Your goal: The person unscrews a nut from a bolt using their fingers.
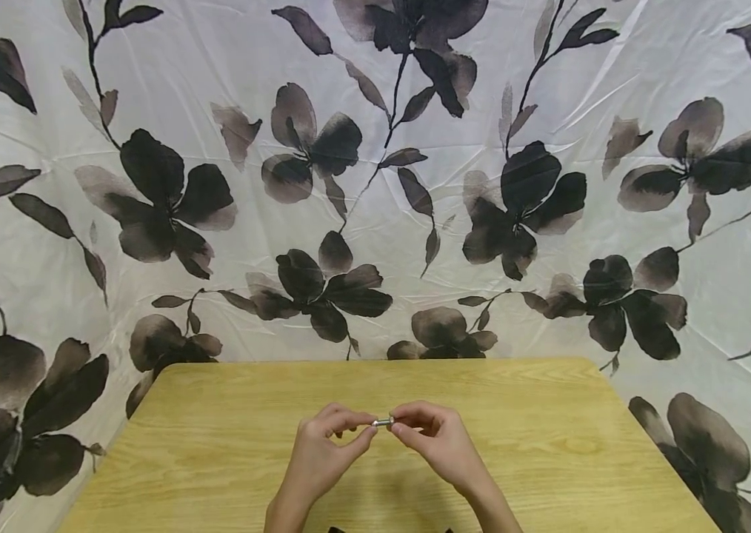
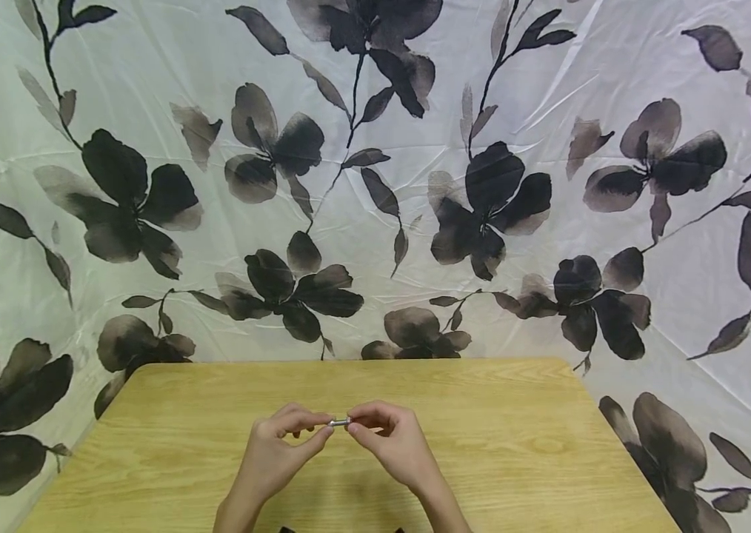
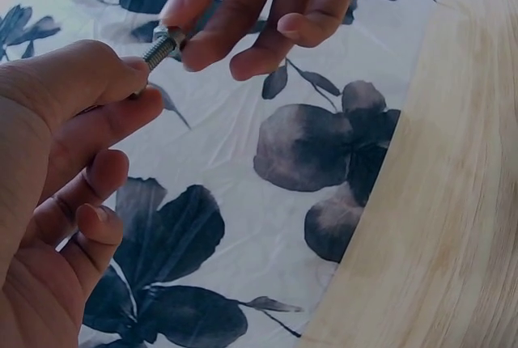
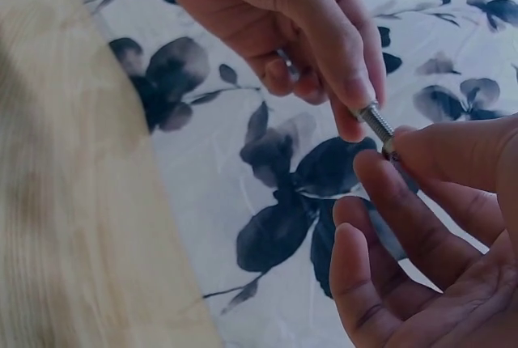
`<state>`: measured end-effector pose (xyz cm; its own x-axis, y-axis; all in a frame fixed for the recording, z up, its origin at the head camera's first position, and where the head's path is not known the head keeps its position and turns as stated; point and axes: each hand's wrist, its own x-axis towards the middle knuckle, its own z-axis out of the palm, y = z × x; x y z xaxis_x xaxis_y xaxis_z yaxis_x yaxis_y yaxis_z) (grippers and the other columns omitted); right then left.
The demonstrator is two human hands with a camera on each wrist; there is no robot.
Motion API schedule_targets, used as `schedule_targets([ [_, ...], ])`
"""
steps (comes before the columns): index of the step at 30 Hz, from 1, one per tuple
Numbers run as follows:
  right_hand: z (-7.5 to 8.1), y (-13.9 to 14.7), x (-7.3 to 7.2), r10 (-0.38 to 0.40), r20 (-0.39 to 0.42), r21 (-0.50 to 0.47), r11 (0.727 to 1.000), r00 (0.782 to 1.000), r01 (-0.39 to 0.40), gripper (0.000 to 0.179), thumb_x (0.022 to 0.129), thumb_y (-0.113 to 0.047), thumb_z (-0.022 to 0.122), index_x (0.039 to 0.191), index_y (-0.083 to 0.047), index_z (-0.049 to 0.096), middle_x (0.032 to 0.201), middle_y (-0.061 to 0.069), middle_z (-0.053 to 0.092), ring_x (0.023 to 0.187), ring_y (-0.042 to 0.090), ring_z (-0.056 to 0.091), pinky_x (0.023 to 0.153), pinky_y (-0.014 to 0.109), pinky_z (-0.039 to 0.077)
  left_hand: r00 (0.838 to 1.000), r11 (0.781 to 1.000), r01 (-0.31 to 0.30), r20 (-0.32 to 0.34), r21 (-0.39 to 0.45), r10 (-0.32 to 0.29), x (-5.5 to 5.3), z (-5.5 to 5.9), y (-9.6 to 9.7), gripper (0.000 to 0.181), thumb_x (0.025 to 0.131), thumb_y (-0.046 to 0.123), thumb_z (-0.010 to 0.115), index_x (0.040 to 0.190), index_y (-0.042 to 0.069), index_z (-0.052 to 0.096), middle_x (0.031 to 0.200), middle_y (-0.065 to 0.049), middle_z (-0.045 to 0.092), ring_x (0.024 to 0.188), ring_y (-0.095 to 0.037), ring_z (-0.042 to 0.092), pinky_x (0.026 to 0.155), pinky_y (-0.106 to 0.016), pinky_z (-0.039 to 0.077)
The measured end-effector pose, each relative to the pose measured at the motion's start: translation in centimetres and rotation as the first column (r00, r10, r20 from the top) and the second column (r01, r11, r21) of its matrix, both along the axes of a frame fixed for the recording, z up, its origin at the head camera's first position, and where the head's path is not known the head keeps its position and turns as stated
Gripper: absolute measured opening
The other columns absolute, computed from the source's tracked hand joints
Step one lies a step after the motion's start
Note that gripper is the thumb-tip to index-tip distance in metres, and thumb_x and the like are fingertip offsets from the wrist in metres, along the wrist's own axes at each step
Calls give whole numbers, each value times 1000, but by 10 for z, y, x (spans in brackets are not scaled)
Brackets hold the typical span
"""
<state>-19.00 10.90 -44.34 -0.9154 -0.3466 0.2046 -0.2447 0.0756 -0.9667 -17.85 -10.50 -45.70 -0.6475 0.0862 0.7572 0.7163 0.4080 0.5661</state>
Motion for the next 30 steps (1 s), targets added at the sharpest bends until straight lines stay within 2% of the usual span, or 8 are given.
schedule_targets([
  [4, 0, -1, -1, 19, -56, -5, 1000, 998, -19, 20, 94, -12, 75, 112, -2, 74, 110, 22, 73, 97, 14, 72, 81, 29, 60, 1000, 1000, -2, 8, 10, 2, 1, 0, -2, 25, 78, 4, 89, 93, 23, 81, 81, 11, 73, 68, 0, 56, 58, -21, 48],
  [9, 1, -1, -1, 42, -109, -62, 997, 993, -49, 19, 95, -9, 73, 110, 2, 74, 115, 28, 70, 102, 15, 72, 84, 30, 60, 1000, 1000, 10, 22, 7, -10, 1, 1, -3, 22, 80, 6, 88, 93, 23, 81, 82, 10, 73, 68, 0, 55, 59, -20, 48],
  [13, 2, 1, 1, 34, -121, -104, 994, 992, -47, 18, 97, -9, 71, 111, 2, 75, 124, 27, 69, 113, 13, 69, 90, 29, 59, 1000, 1000, 12, 19, 4, -12, 0, 3, -3, 23, 80, 6, 88, 93, 23, 81, 82, 10, 73, 68, 0, 54, 59, -21, 48],
  [16, 5, 2, 1, 1, -104, -90, 996, 995, -10, 21, 100, -13, 67, 116, -1, 74, 128, 22, 69, 117, 12, 67, 93, 30, 57, 1000, 1000, 10, 18, 7, -10, -1, 4, -3, 23, 80, 5, 87, 93, 23, 81, 82, 10, 74, 68, 0, 54, 58, -20, 48],
  [19, 8, 3, 1, -66, -50, -50, 997, 997, 63, 26, 103, -22, 65, 119, -4, 74, 123, 18, 73, 111, 9, 69, 90, 32, 59, 1000, 1000, 17, 24, 14, -18, -1, 4, -3, 23, 81, 5, 87, 93, 23, 82, 83, 10, 74, 68, 0, 54, 58, -20, 47],
  [22, 8, 3, 0, -108, 29, -9, 994, 994, 108, 32, 103, -30, 65, 115, -3, 76, 109, 16, 77, 98, 11, 73, 82, 33, 60, 999, 999, 37, 26, 22, -38, 0, 3, -2, 22, 81, 6, 88, 93, 24, 82, 84, 10, 75, 68, -1, 56, 59, -20, 47],
  [26, 5, 4, -1, -56, 61, 31, 998, 997, 54, 32, 103, -30, 65, 107, -1, 79, 95, 18, 79, 89, 12, 74, 71, 29, 59, 998, 998, 56, 12, 21, -57, 1, 2, -1, 23, 80, 6, 88, 93, 23, 82, 83, 9, 74, 68, -1, 56, 59, -20, 47],
  [30, 3, 4, 0, 9, -6, 47, 999, 1000, -9, 25, 102, -24, 67, 105, -3, 80, 93, 20, 78, 85, 10, 73, 65, 27, 55, 998, 998, 58, -1, 15, -58, 2, 1, -2, 23, 79, 5, 88, 94, 21, 82, 82, 7, 74, 67, -2, 55, 58, -19, 45],
])
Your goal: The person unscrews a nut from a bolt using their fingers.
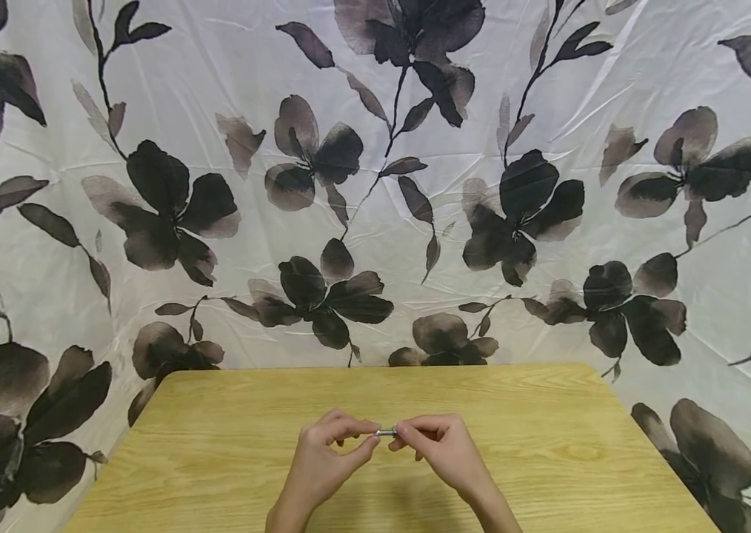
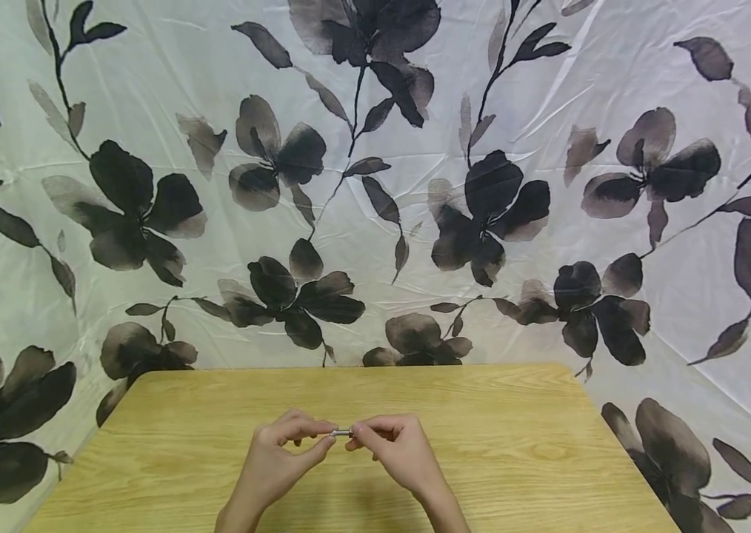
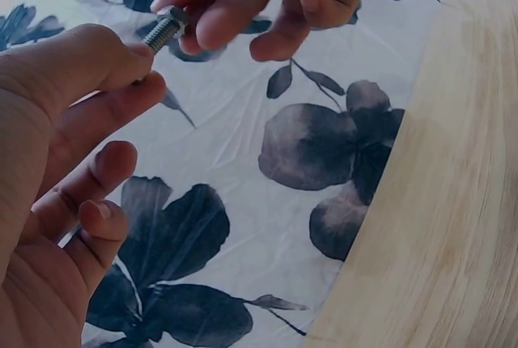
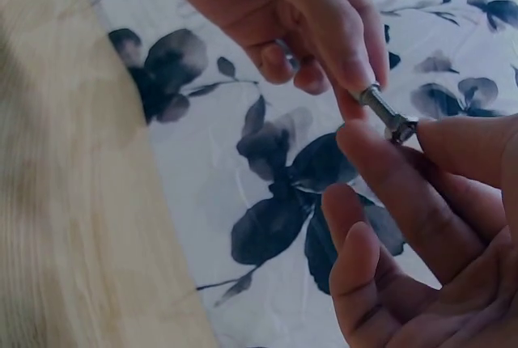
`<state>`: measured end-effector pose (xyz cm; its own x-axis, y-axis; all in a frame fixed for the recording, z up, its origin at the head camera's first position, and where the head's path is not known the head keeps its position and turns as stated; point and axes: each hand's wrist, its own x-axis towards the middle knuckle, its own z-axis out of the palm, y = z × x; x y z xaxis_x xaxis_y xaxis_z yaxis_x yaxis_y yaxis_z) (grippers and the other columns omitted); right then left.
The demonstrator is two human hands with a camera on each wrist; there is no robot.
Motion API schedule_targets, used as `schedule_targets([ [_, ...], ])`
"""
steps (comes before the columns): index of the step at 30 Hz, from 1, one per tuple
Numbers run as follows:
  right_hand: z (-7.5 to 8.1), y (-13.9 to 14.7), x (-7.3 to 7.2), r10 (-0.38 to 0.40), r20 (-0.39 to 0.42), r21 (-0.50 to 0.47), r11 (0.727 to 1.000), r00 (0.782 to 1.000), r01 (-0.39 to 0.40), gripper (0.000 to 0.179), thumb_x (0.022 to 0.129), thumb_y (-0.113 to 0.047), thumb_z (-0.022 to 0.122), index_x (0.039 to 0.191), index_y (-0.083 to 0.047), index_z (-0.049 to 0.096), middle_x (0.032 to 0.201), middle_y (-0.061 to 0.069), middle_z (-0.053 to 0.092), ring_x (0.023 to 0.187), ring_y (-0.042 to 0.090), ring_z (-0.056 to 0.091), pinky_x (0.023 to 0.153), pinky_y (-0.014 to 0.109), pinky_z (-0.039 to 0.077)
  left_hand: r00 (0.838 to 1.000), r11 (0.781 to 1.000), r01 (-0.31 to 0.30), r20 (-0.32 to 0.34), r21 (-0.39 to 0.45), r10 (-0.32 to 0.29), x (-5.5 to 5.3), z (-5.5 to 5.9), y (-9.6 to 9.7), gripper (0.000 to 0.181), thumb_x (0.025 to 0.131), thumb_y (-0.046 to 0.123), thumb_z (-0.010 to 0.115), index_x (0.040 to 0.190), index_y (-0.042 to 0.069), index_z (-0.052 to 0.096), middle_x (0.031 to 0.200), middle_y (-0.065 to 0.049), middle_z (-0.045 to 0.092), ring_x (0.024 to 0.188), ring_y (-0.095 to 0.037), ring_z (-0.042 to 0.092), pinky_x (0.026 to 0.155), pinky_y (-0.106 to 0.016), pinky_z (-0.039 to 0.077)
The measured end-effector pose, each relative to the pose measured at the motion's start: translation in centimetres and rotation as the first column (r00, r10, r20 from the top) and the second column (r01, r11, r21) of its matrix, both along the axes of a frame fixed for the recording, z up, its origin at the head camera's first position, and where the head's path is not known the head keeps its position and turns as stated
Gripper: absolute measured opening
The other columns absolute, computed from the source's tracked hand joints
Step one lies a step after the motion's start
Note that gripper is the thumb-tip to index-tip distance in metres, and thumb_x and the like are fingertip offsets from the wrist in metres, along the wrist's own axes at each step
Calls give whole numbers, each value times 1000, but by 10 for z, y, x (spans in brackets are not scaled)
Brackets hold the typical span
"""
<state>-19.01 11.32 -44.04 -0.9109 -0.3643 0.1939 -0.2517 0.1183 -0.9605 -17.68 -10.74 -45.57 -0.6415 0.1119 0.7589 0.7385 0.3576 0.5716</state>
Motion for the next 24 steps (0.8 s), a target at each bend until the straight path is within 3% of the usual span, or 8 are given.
schedule_targets([
  [11, -1, 2, 0, 58, -61, -57, 996, 996, -61, 22, 95, -13, 74, 113, 0, 76, 109, 21, 75, 95, 14, 74, 81, 29, 60, 999, 1000, -16, 40, -3, 16, 2, 2, 1, 23, 80, 6, 88, 92, 24, 81, 81, 9, 73, 68, -1, 55, 59, -19, 45],
  [16, -2, 3, 0, 89, -128, -89, 991, 988, -100, 18, 98, -2, 66, 113, 2, 74, 120, 25, 71, 110, 8, 69, 89, 29, 59, 998, 1000, -11, 59, -7, 11, 2, 3, 1, 22, 81, 6, 87, 91, 25, 81, 81, 11, 73, 69, -1, 54, 59, -19, 45],
  [20, 0, 4, 1, 52, -123, -103, 993, 991, -65, 24, 101, -5, 62, 122, 2, 70, 130, 26, 67, 120, 6, 65, 93, 28, 56, 998, 1000, -19, 65, -1, 19, 2, 3, 1, 23, 80, 5, 87, 91, 25, 81, 81, 11, 74, 68, 0, 54, 59, -20, 46],
  [24, 3, 3, 1, -8, -46, -74, 997, 999, 5, 31, 104, -18, 63, 128, 0, 67, 126, 23, 70, 113, 9, 69, 89, 31, 59, 998, 999, -32, 53, 8, 32, 2, 3, 1, 24, 79, 5, 88, 92, 24, 81, 82, 10, 74, 67, 0, 52, 57, -20, 45],
])
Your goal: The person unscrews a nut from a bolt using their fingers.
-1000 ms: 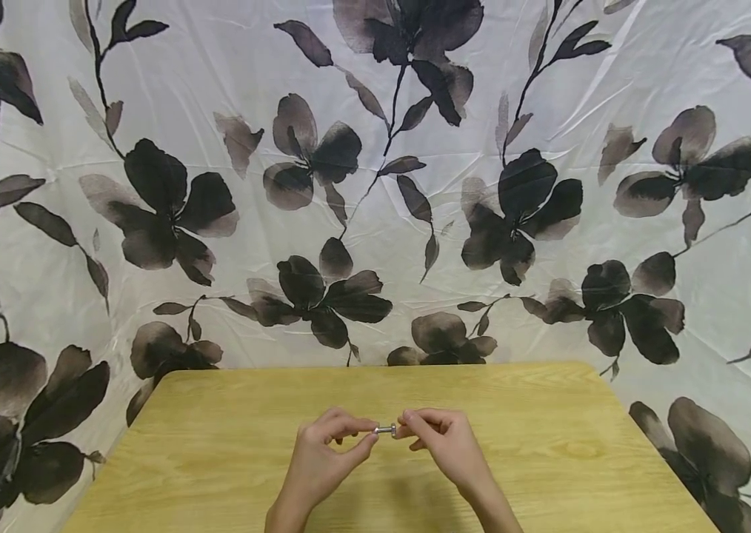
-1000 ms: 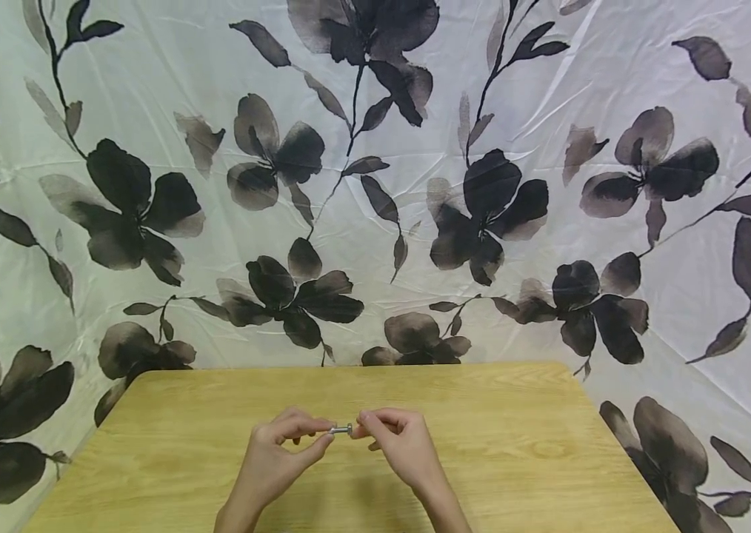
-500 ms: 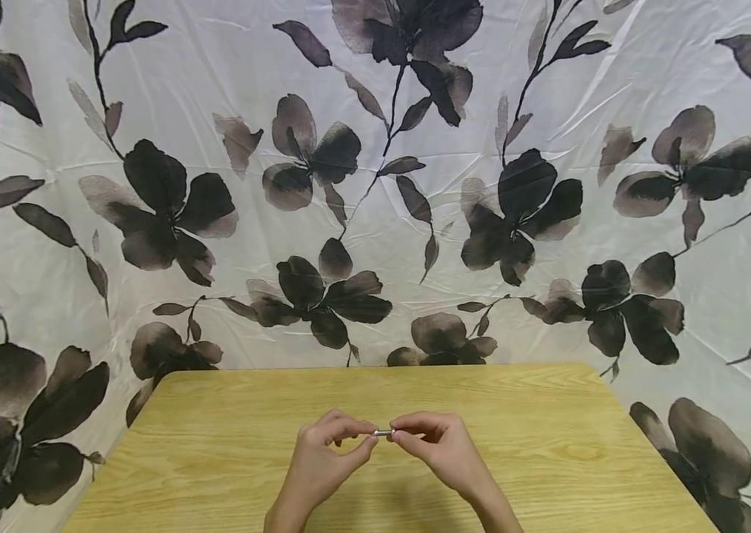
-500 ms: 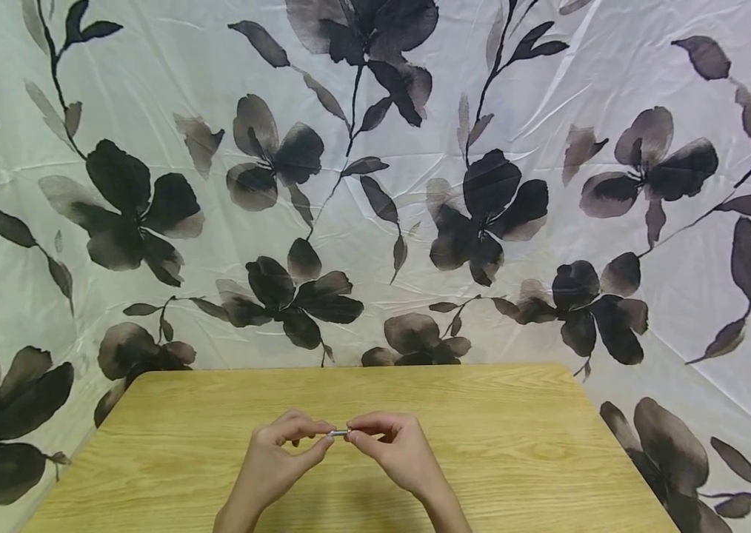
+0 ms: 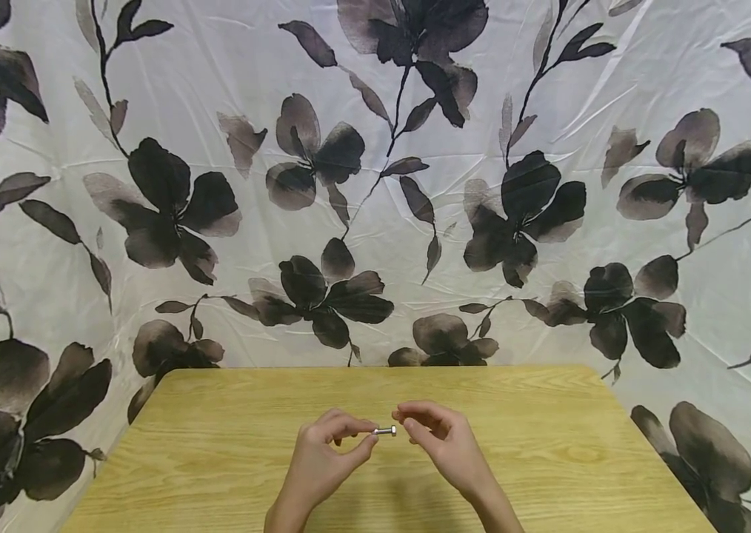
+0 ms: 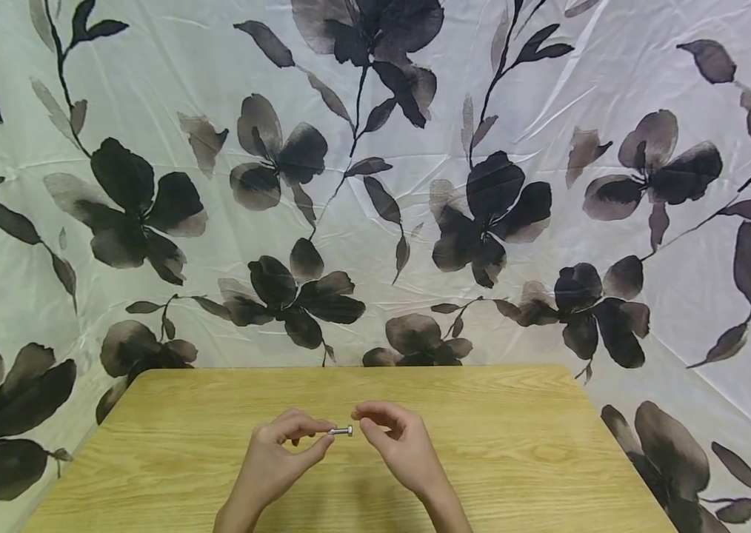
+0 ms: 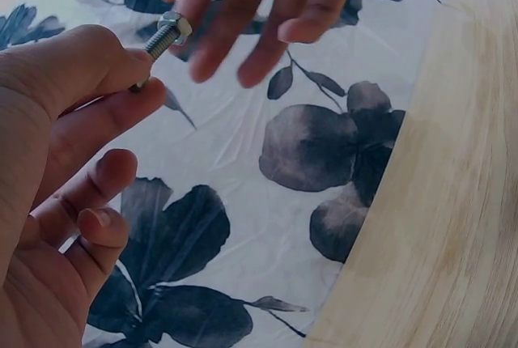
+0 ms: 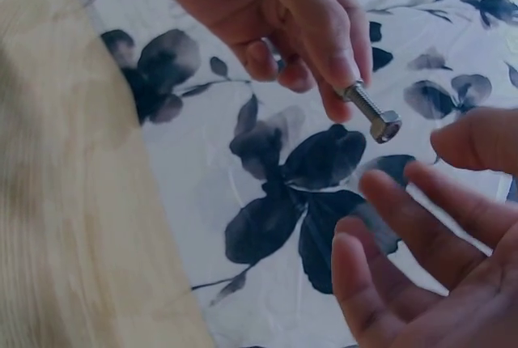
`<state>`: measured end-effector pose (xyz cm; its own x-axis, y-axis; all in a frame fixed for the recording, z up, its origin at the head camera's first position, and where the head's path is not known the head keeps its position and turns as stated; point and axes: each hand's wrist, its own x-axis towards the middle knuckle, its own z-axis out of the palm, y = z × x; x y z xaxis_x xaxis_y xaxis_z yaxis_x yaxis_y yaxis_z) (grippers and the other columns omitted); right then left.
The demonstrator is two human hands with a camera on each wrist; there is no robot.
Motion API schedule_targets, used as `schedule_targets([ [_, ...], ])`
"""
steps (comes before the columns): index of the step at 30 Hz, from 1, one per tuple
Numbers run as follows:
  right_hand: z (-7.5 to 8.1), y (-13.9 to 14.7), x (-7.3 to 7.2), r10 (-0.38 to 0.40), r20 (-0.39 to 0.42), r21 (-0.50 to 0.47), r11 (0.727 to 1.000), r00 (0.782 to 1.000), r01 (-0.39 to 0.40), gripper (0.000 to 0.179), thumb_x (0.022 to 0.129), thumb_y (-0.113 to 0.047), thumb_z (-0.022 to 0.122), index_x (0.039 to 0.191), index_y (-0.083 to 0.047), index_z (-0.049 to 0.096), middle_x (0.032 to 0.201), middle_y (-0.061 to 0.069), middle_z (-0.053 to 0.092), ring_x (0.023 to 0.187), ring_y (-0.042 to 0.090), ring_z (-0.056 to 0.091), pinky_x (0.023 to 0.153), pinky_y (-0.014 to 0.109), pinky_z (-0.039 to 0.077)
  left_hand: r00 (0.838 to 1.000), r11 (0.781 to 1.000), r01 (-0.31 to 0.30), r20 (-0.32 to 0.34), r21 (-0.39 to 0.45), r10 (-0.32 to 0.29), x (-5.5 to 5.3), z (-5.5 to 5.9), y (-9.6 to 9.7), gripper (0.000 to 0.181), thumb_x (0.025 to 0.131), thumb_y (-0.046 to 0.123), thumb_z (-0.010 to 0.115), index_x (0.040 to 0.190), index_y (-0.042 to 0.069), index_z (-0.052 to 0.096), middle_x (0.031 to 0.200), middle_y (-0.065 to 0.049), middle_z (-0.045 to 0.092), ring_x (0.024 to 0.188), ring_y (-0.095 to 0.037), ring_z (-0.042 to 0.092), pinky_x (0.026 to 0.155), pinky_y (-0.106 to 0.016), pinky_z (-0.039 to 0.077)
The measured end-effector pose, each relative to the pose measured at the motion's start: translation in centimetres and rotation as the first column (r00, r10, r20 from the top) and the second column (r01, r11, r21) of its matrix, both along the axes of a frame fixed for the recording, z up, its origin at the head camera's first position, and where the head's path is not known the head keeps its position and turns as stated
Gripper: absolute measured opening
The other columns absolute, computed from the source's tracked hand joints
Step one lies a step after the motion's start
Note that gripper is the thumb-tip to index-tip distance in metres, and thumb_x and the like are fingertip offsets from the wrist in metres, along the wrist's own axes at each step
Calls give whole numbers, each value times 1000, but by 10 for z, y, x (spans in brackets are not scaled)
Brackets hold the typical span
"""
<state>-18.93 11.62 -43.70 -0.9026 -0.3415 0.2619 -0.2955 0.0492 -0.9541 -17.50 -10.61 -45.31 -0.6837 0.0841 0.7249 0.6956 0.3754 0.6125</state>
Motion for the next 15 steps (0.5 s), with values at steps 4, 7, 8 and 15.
schedule_targets([
  [4, 2, -2, -1, -70, 75, 48, 997, 995, 67, 33, 103, -29, 65, 123, -3, 71, 111, 18, 76, 101, 12, 72, 82, 32, 60, 1000, 1000, 3, -22, 1, -3, 0, 0, -1, 23, 80, 4, 87, 92, 23, 82, 84, 8, 76, 66, 0, 51, 56, -19, 43],
  [7, 1, -4, -1, -87, 90, 88, 993, 992, 79, 32, 102, -32, 65, 115, -5, 75, 102, 14, 77, 96, 13, 71, 79, 31, 60, 1000, 1000, 6, -24, 6, -5, -1, 0, -1, 23, 80, 3, 87, 92, 23, 82, 86, 5, 77, 66, -1, 52, 55, -22, 44],
  [8, 1, -4, -1, -84, 92, 98, 992, 992, 75, 32, 102, -33, 65, 113, -5, 76, 100, 13, 77, 95, 14, 71, 79, 31, 59, 1000, 1000, 7, -25, 6, -6, -1, 0, -1, 24, 80, 3, 87, 92, 22, 82, 87, 5, 78, 67, -1, 52, 54, -24, 45],
  [15, -1, -5, 0, -42, 91, 100, 994, 995, 33, 27, 101, -27, 68, 108, -3, 78, 96, 17, 78, 90, 14, 73, 79, 30, 59, 999, 1000, 24, -40, -7, -24, -2, -1, -1, 24, 78, 3, 88, 93, 21, 83, 85, -2, 78, 68, -1, 55, 56, -22, 44],
])
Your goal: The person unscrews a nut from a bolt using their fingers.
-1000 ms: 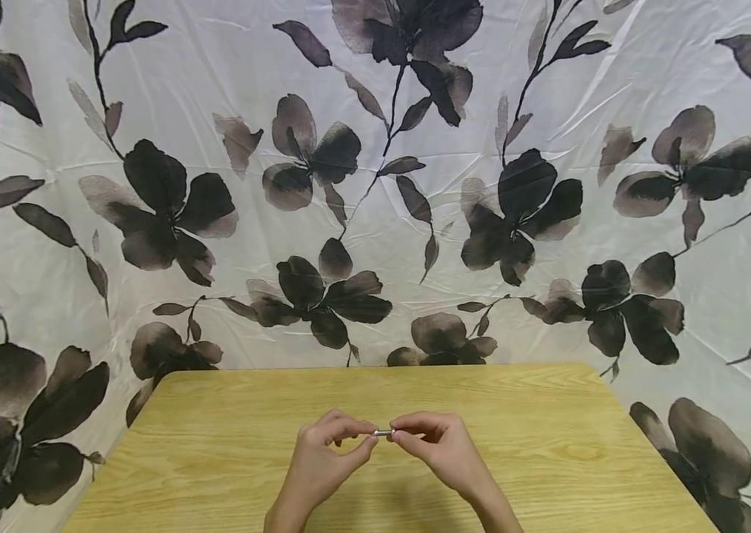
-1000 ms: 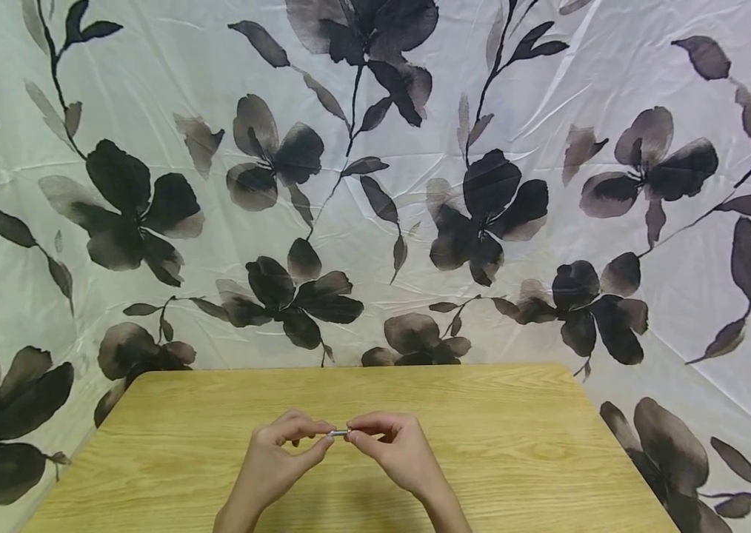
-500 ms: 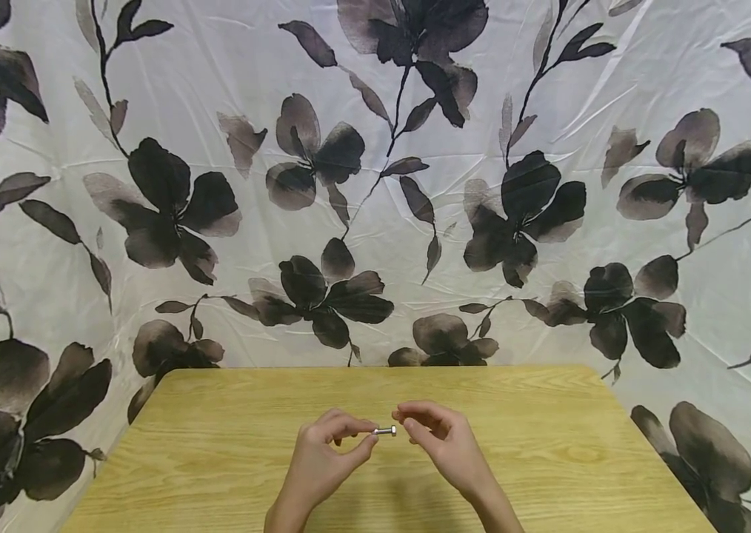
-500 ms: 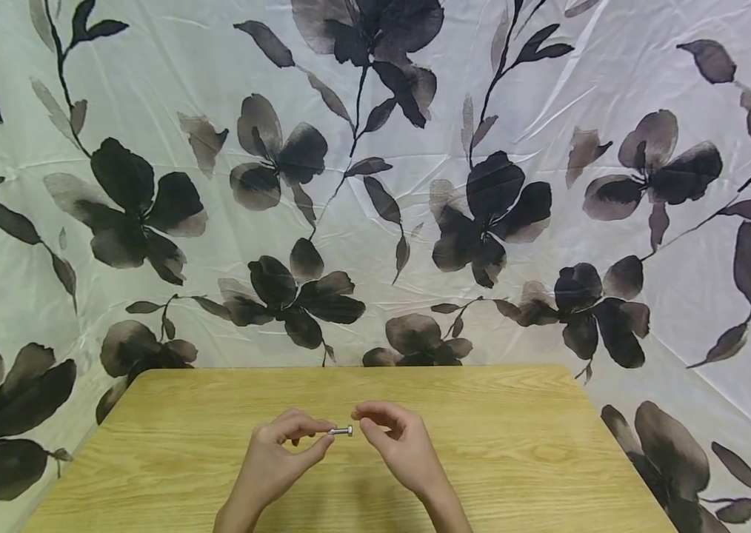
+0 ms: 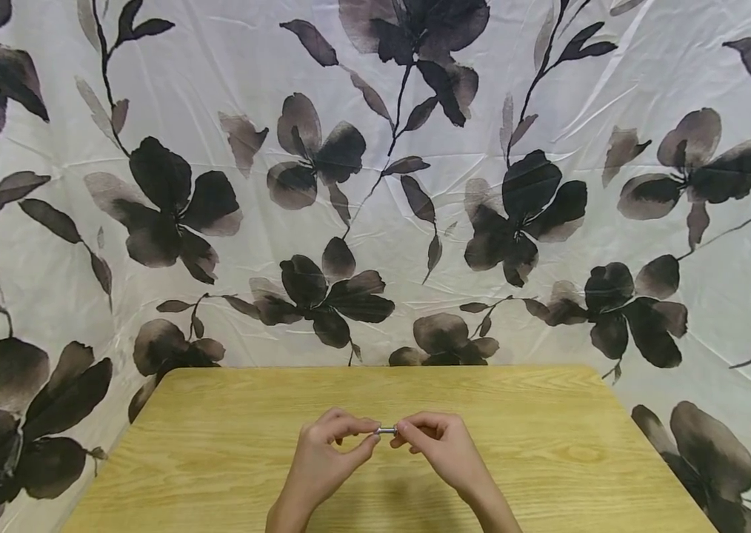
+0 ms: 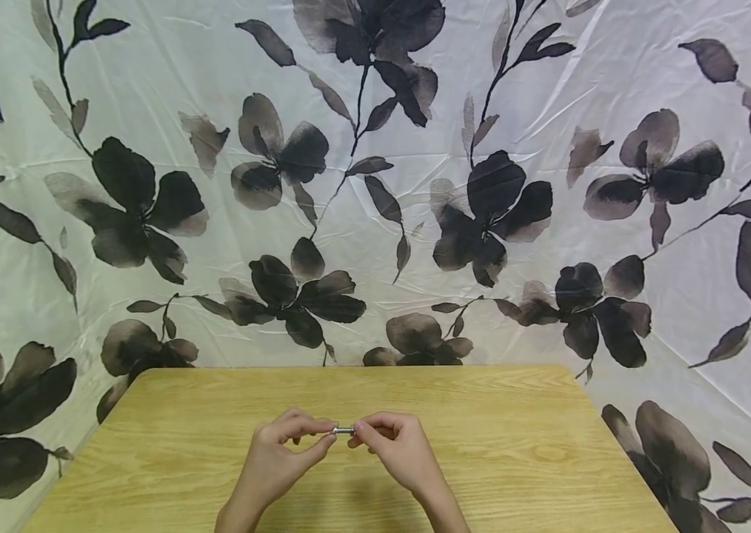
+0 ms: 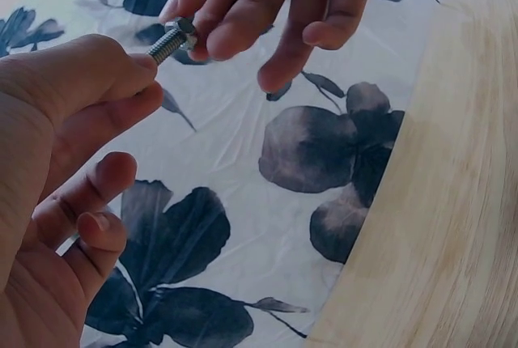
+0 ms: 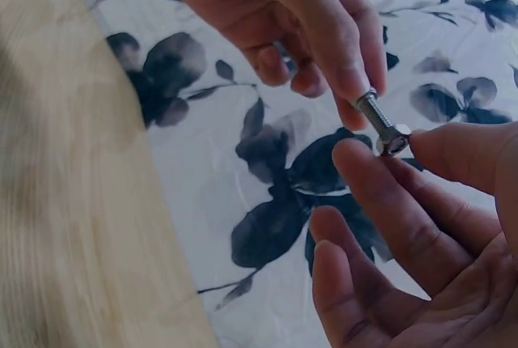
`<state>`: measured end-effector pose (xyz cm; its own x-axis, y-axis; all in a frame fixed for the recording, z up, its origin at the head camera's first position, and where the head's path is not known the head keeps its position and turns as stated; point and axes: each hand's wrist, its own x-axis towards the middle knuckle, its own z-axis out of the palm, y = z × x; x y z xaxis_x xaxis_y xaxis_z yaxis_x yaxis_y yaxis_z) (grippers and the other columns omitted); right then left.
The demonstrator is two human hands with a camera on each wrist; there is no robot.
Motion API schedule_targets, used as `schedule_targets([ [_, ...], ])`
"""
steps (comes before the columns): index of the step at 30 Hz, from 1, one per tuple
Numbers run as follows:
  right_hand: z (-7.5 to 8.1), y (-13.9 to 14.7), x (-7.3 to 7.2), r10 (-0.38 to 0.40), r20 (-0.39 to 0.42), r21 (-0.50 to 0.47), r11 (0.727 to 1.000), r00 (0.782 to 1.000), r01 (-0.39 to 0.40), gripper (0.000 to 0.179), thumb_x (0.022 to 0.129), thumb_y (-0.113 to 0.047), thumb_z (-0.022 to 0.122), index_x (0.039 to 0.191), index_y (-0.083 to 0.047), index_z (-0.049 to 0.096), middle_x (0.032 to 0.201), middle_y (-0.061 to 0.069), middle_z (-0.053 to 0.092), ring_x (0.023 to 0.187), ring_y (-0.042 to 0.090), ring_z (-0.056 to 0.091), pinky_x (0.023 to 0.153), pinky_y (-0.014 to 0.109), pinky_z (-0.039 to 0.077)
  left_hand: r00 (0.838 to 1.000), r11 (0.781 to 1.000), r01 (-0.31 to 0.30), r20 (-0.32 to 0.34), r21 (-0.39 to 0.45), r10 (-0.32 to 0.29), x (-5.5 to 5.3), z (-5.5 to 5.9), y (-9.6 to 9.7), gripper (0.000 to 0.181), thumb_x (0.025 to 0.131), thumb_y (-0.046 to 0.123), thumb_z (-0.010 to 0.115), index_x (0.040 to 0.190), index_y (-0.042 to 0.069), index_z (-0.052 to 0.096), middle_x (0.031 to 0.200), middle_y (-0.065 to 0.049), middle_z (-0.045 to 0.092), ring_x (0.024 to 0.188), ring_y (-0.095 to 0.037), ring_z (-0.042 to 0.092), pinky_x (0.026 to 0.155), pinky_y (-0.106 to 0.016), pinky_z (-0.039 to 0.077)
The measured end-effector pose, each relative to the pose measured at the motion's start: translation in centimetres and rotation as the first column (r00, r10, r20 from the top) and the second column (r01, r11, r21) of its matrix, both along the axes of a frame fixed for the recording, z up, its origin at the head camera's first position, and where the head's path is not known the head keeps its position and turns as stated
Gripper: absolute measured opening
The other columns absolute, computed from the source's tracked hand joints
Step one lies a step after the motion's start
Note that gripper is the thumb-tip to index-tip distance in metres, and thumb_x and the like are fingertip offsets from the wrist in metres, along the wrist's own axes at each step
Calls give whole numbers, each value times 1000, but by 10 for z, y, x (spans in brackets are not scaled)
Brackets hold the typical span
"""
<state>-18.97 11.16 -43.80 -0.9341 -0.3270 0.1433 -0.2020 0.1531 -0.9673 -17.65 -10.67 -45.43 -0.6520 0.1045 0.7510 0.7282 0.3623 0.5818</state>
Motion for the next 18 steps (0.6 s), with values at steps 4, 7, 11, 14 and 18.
schedule_targets([
  [4, 0, 1, 0, 24, -15, -20, 1000, 1000, -24, 24, 100, -23, 69, 111, -3, 77, 99, 19, 77, 90, 13, 72, 80, 28, 59, 1000, 1000, -4, 12, -8, 4, 0, 1, 0, 25, 78, 3, 88, 93, 22, 83, 85, -1, 76, 67, 0, 53, 56, -19, 43],
  [7, 0, 1, 0, 36, -23, -42, 998, 999, -37, 22, 98, -20, 71, 112, -3, 76, 103, 20, 76, 91, 12, 72, 81, 27, 58, 1000, 1000, -18, 15, -12, 18, 0, 1, 1, 24, 78, 4, 89, 93, 22, 82, 84, 5, 75, 67, 0, 52, 56, -20, 44],
  [11, 0, 1, 1, 40, -52, -63, 997, 998, -44, 20, 95, -14, 75, 111, -2, 75, 106, 20, 74, 93, 12, 72, 81, 28, 59, 999, 999, -38, 27, -14, 39, 1, 2, 2, 22, 79, 7, 89, 92, 24, 82, 82, 11, 73, 67, 1, 52, 55, -22, 45],
  [14, -2, 2, 1, 55, -86, -75, 995, 995, -62, 19, 94, -10, 75, 112, -2, 74, 111, 22, 73, 97, 15, 72, 82, 29, 60, 998, 999, -45, 50, -9, 45, 1, 2, 3, 22, 80, 7, 89, 91, 25, 82, 81, 12, 73, 67, 1, 51, 55, -24, 45],
  [18, -2, 3, 0, 71, -109, -103, 991, 992, -83, 24, 96, -9, 72, 119, -1, 72, 123, 27, 68, 107, 15, 71, 87, 28, 59, 997, 999, -46, 59, 5, 46, 1, 3, 3, 22, 79, 6, 88, 90, 24, 82, 81, 11, 74, 67, 0, 52, 56, -23, 45],
])
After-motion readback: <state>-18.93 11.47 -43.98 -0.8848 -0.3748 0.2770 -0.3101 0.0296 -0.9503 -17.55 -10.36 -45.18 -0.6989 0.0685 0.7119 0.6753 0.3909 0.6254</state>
